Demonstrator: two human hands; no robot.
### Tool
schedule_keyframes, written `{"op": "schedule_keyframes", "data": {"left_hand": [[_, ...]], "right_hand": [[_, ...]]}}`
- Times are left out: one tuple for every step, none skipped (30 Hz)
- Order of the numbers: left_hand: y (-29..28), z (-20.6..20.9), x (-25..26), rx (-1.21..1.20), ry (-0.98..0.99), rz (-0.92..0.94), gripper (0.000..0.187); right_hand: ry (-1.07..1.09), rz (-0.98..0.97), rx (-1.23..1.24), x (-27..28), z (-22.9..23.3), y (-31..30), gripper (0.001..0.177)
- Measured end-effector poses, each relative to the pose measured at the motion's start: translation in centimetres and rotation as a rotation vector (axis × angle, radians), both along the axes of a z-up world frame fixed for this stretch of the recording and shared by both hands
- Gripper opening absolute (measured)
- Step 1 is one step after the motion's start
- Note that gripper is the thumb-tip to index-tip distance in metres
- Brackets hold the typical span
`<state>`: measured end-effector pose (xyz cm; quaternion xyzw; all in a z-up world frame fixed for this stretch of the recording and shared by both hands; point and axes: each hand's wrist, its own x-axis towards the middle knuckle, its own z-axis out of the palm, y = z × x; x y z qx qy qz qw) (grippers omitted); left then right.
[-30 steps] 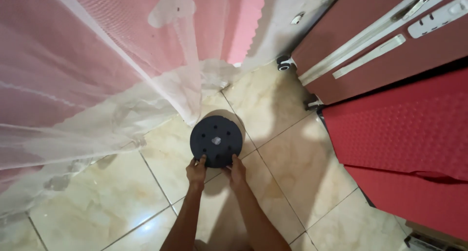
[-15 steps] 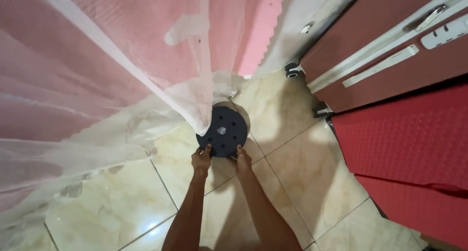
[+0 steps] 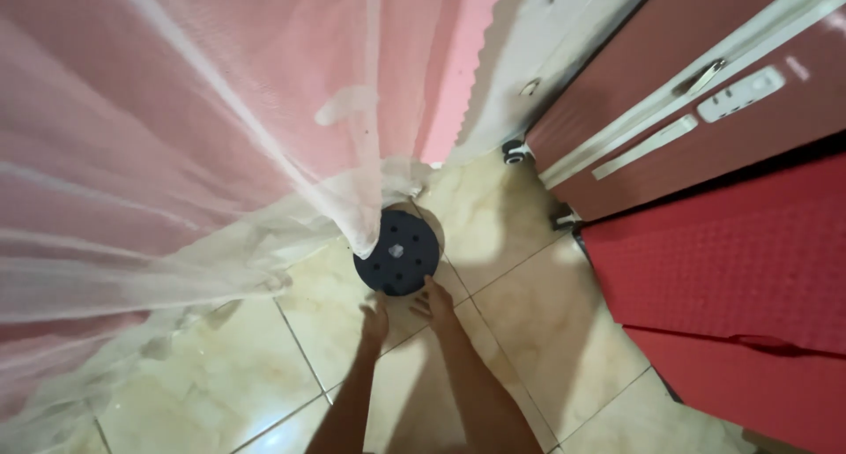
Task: Assembling a set of dumbbells by placing weight plates onto a bar.
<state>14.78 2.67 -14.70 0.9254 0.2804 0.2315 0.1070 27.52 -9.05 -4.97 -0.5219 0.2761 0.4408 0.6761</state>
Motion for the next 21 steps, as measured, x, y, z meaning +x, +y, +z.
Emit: {"op": "schedule_keyframes", "data": {"left_hand": [[-1.6,1.1,-2.6,-0.655,-0.009,0.076,0.058],[-3.3,2.3,-5.2,-1.312,-0.019,0.145,0.07],[-4.1,3.0,-8.5,-1.306,-0.016,0.14,0.07],[-4.9,3.8,-11.9,-0.969,0.07,0.114,0.059],[-5.9,4.3,-14.7,-0.635,0.14,0.085,0.055],[-6.0,4.7,-17.8,-0.633,0.132,0.079,0.055],[-5.6,5.0,-20.1,-0.926,-0.017,0.37,0.056],[-5.1,5.3,-22.5,-1.214,-0.174,0.663,0.057],[-3.8,6.2,-23.8,-1.213,-0.187,0.645,0.057],[-2.5,7.1,-25.0,-1.21,-0.125,0.684,0.052],[-1.2,8.0,-26.7,-1.203,-0.053,0.723,0.05],[-0.4,9.0,-27.4,-1.198,-0.058,0.705,0.05],[0.3,10.0,-28.4,-1.115,-0.035,0.712,0.046],[1.0,11.0,-29.6,-1.031,-0.014,0.718,0.045],[0.9,11.4,-30.1,-1.031,-0.018,0.701,0.045],[0.8,11.9,-30.7,-0.966,-0.036,0.68,0.038],[0.6,12.3,-31.5,-0.901,-0.058,0.66,0.034],[-0.1,13.6,-31.2,-0.9,-0.066,0.647,0.034],[-1.0,14.9,-31.4,-0.865,-0.187,0.491,0.039],[-2.1,16.2,-31.7,-0.827,-0.304,0.334,0.051],[-3.5,16.8,-31.6,-0.827,-0.302,0.325,0.051]], "right_hand": [[-0.055,0.022,-0.032,-1.1,-0.1,-1.0,0.053],[-0.11,0.044,-0.064,-2.1,-0.3,-2.1,0.051],[-0.11,0.038,-0.059,-4.1,-3.1,-4.0,0.051],[-0.204,0.062,-0.043,-6.2,-5.9,-5.9,0.035],[-0.307,0.086,-0.031,-7.7,-8.7,-8.1,0.033],[-0.316,0.083,-0.029,-10.3,-7.6,-10.3,0.033],[-0.333,0.164,-0.166,-12.0,-6.4,-12.0,0.04],[-0.35,0.241,-0.306,-13.8,-5.3,-13.7,0.051],[-0.367,0.23,-0.301,-14.7,-5.5,-15.2,0.051],[-0.3,0.288,-0.394,-15.7,-5.8,-16.8,0.052],[-0.223,0.341,-0.484,-17.2,-6.3,-18.4,0.052],[-0.232,0.326,-0.48,-17.5,-7.4,-19.2,0.052],[-0.194,0.215,-0.434,-18.1,-8.6,-20.2,0.045],[-0.155,0.106,-0.387,-18.9,-9.8,-21.2,0.039],[-0.163,0.091,-0.385,-19.3,-7.6,-21.3,0.039],[-0.225,0.075,-0.347,-19.8,-5.4,-21.4,0.024],[-0.29,0.063,-0.306,-20.4,-3.4,-21.5,0.016],[-0.3,0.052,-0.302,-20.2,-4.3,-21.4,0.016],[-0.345,0.014,-0.177,-20.5,-5.3,-21.5,0.024],[-0.39,-0.025,-0.052,-20.8,-6.2,-21.6,0.038],[-0.391,-0.033,-0.053,-22.3,-2.9,-21.9,0.038]]}}
